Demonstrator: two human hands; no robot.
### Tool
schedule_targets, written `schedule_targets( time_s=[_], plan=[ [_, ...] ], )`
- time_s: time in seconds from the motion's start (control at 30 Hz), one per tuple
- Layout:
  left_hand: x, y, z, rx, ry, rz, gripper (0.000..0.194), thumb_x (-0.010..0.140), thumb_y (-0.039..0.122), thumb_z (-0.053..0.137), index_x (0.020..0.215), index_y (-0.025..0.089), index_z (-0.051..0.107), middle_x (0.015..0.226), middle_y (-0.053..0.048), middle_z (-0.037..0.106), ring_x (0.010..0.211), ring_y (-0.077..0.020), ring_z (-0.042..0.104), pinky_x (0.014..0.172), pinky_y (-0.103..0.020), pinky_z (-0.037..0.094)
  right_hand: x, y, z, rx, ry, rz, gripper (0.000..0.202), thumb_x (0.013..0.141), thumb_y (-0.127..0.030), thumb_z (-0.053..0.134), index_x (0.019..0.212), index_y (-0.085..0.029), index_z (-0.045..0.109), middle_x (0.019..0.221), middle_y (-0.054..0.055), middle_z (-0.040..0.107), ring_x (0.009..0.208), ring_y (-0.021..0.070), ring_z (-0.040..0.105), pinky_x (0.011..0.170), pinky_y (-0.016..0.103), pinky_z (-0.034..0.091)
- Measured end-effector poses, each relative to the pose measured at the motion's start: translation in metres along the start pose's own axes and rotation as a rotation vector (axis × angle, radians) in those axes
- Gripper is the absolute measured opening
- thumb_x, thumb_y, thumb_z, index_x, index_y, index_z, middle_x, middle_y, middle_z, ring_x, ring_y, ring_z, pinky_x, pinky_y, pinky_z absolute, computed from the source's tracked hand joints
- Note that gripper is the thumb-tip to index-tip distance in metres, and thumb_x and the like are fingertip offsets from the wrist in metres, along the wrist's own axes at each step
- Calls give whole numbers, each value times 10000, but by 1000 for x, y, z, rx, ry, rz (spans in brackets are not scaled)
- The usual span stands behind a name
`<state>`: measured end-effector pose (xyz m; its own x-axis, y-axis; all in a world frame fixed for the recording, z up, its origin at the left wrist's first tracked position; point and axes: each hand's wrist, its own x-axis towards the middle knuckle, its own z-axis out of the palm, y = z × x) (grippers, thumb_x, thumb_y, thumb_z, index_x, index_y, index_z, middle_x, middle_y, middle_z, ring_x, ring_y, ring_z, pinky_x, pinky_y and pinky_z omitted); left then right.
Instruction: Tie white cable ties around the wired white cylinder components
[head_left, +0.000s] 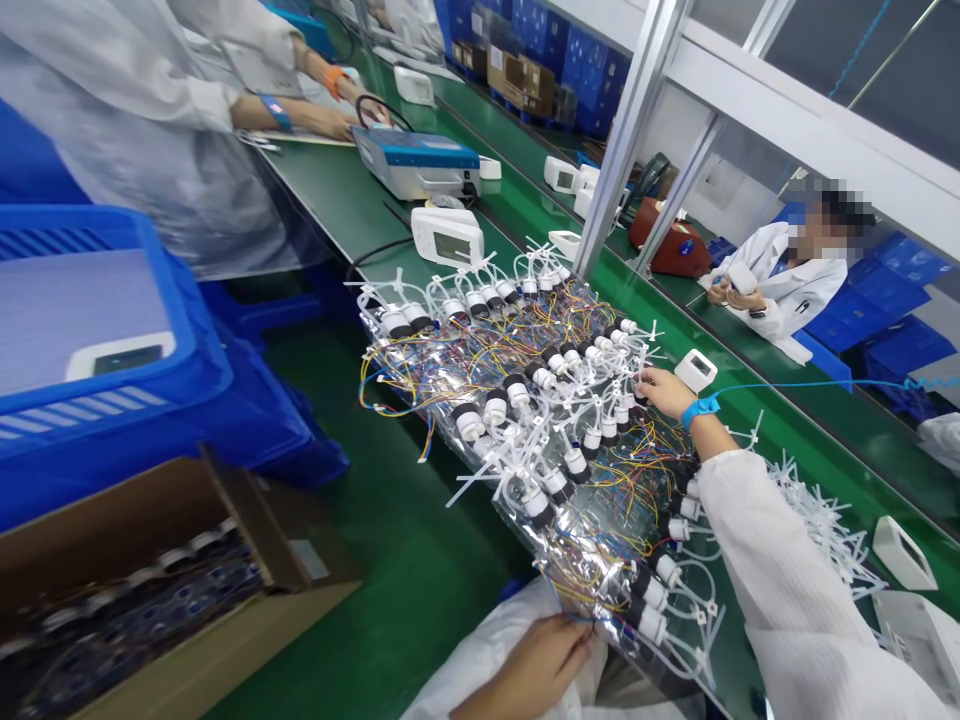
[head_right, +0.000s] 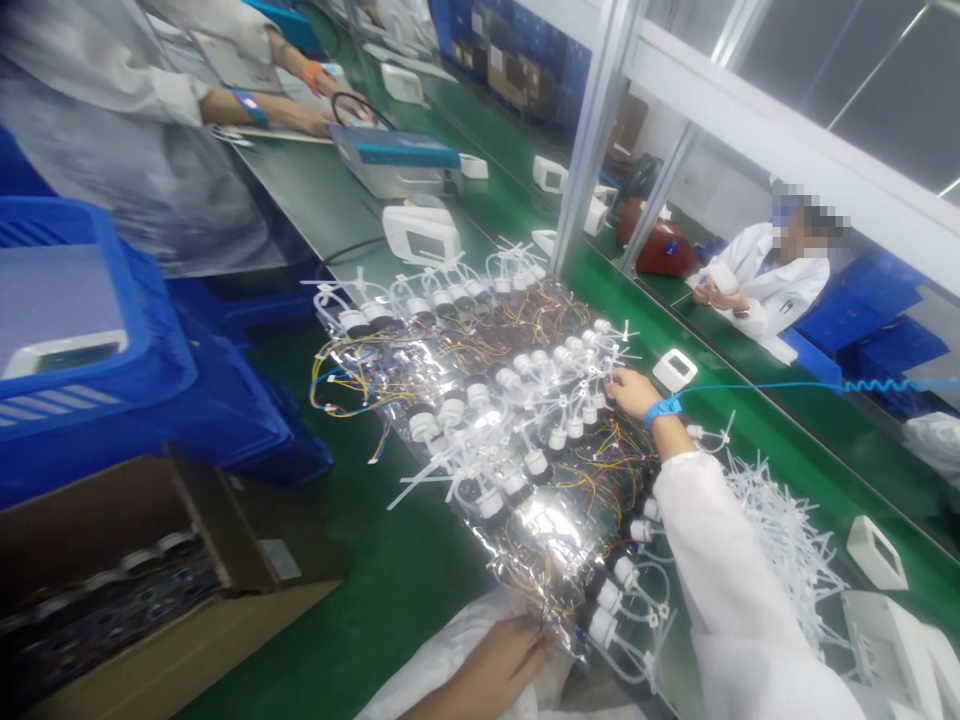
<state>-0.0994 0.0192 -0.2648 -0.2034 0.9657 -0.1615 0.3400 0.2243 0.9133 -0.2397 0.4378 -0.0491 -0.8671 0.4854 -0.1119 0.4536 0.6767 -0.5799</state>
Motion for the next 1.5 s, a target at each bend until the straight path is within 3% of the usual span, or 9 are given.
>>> schedule_targets(
  time_s=[0.23,0.4,0.67,0.87,1.17,1.33,1.5],
  plan=[
    [-2,1,-1,30,25,-5,332,1087,297,502,1091,255,832,1067,-107,838,998,-290,767,945,-417,565,-1,4,3,202,-12,6,258,787,-225,786,1041,-222,746,1102,71,822,955,234,737,834,349,611],
    [-1,-8,8,52,47,22,270,1077,283,551,1071,260,820,1068,-103,841,996,-294,774,928,-410,575,-8,3,-3,305,-49,3,294,837,-273,762,1127,-224,758,1237,107,820,971,253,756,751,345,621],
    [-1,-12,10,30,80,64,283,1087,261,557,976,210,812,956,-111,815,928,-269,757,870,-384,546,-16,-5,-6,406,-61,-18,320,770,-246,799,1086,-199,814,1101,88,841,952,237,743,865,375,610],
    [0,-14,9,15,100,101,304,1086,289,541,1010,221,827,984,-121,832,913,-269,756,856,-377,560,-15,-11,-5,485,-19,104,404,688,-200,783,1085,-212,709,1038,72,827,827,196,715,689,285,540],
    [1,-16,10,49,75,85,311,1100,302,537,1015,203,820,1027,-129,843,951,-273,774,880,-369,566,-17,-15,5,489,77,106,385,693,-361,813,1047,-211,779,896,8,767,824,188,650,734,287,485],
    [2,-16,12,64,78,98,347,1115,292,499,1012,207,819,1006,-104,842,941,-249,767,877,-350,564,-11,-16,12,531,121,180,284,702,-441,804,842,-199,756,769,19,740,711,176,610,673,299,455],
    [2,-11,9,61,60,55,347,1102,300,494,1038,218,825,1029,-113,838,954,-281,762,896,-390,567,6,-21,20,622,138,273,266,660,-413,825,728,-210,668,660,11,685,614,158,573,584,290,426]
  ],
)
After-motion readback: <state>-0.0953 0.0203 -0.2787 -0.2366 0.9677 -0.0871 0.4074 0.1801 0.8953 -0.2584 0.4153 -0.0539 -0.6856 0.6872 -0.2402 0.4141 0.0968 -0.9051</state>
